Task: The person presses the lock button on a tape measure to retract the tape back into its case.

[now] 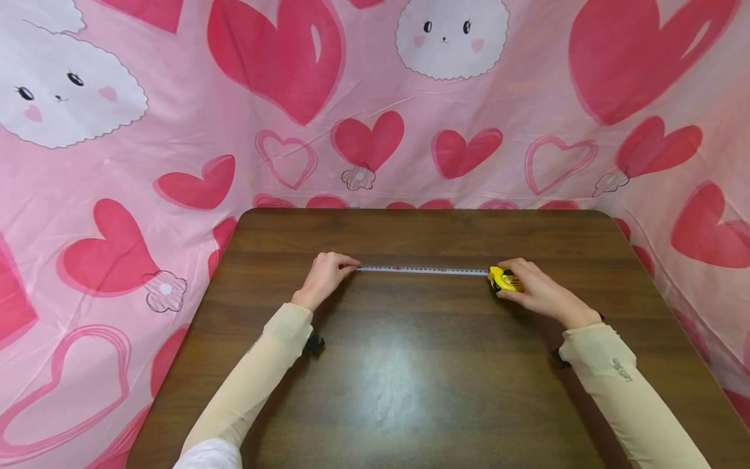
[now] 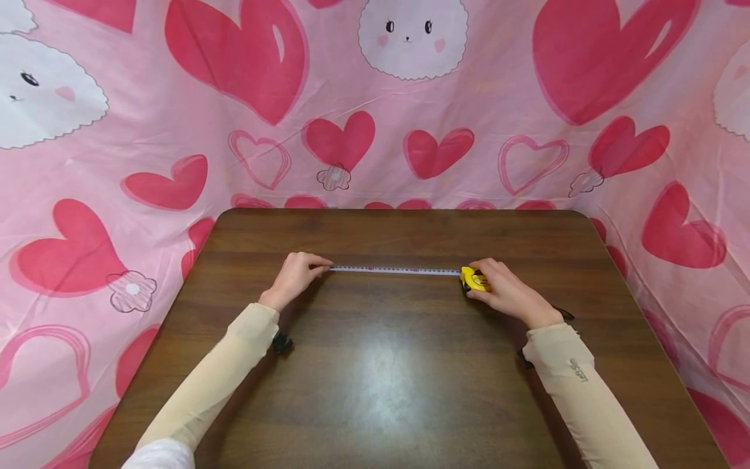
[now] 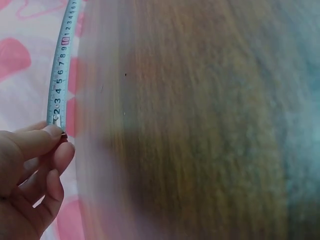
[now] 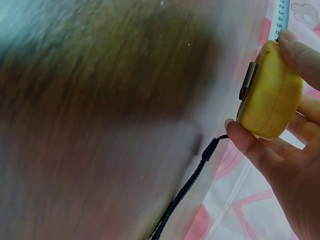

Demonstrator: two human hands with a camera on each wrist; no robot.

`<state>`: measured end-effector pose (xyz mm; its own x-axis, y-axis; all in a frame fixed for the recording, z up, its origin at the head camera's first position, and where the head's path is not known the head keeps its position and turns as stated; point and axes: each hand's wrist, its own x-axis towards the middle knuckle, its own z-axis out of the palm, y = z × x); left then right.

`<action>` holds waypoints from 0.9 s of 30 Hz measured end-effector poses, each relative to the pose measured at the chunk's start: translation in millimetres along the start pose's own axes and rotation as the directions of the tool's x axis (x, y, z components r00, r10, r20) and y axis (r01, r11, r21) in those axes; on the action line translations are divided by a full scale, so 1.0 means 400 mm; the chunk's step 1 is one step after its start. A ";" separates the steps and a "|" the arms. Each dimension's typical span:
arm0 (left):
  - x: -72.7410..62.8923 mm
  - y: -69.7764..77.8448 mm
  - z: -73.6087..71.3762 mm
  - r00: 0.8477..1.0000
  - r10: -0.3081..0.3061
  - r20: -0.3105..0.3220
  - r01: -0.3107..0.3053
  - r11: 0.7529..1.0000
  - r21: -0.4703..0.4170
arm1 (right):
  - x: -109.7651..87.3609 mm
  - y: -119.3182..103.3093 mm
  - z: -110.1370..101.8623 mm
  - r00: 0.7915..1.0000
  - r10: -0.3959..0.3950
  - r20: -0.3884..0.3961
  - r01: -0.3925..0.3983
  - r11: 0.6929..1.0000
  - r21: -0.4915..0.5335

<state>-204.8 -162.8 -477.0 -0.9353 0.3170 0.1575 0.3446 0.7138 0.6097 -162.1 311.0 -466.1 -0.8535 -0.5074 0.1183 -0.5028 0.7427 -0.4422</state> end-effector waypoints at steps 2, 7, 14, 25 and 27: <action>0.001 0.003 0.002 1.000 -0.004 0.009 0.004 1.000 -0.005 | 0.001 -0.002 0.002 1.000 -0.009 -0.003 0.009 1.000 0.000; 0.003 0.010 0.009 1.000 -0.003 0.017 0.003 1.000 -0.004 | 0.002 -0.008 0.003 1.000 -0.013 -0.008 0.013 1.000 0.003; 0.006 0.016 0.013 1.000 0.005 0.014 -0.005 1.000 -0.009 | 0.002 -0.014 0.007 1.000 -0.015 -0.003 0.015 1.000 0.002; 0.011 0.027 0.022 0.999 0.035 0.040 -0.032 0.998 -0.058 | 0.009 -0.024 0.013 1.000 -0.002 0.018 0.001 1.000 0.002; 0.012 0.030 0.024 0.999 0.035 0.039 -0.032 0.998 -0.060 | 0.011 -0.029 0.012 1.000 -0.006 0.018 0.006 1.000 0.005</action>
<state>-204.3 -146.8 -476.3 -0.9189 0.3656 0.1481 0.3690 0.6644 0.6499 -159.5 298.2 -464.7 -0.8480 -0.5196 0.1047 -0.5069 0.7374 -0.4464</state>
